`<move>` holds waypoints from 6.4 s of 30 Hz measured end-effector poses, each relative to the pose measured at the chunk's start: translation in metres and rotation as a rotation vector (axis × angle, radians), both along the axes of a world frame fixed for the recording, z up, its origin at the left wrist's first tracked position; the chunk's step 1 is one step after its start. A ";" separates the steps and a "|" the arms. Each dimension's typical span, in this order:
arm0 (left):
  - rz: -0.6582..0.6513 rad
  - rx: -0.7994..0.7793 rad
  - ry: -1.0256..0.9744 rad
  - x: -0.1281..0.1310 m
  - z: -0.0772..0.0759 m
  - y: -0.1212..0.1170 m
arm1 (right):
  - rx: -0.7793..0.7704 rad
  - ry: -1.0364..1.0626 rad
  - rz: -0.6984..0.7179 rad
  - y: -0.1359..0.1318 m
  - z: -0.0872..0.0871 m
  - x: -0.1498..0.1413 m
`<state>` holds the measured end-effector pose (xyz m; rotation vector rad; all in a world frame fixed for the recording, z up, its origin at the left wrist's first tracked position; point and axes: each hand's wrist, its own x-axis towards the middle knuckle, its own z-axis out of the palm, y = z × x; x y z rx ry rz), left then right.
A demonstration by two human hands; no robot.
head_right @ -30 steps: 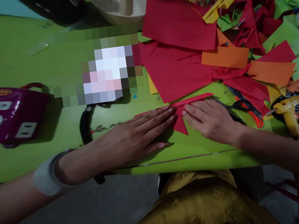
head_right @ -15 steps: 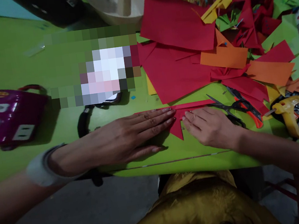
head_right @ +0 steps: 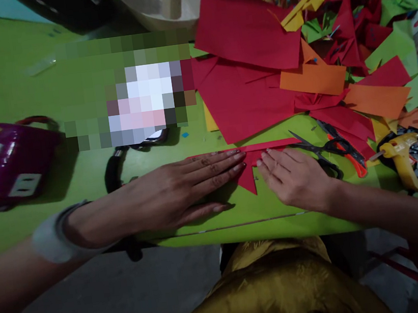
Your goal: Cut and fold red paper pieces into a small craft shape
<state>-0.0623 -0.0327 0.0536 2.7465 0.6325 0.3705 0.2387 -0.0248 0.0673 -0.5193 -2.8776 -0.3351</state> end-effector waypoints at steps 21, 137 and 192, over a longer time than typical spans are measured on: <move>0.041 0.010 0.076 -0.002 -0.001 0.000 | 0.116 0.041 -0.124 -0.004 0.003 -0.005; 0.166 0.313 0.028 0.020 0.001 0.005 | -0.586 0.407 -0.531 0.020 -0.008 -0.033; 0.257 0.468 0.127 0.026 0.002 0.007 | 0.004 0.117 -0.107 0.023 -0.004 -0.006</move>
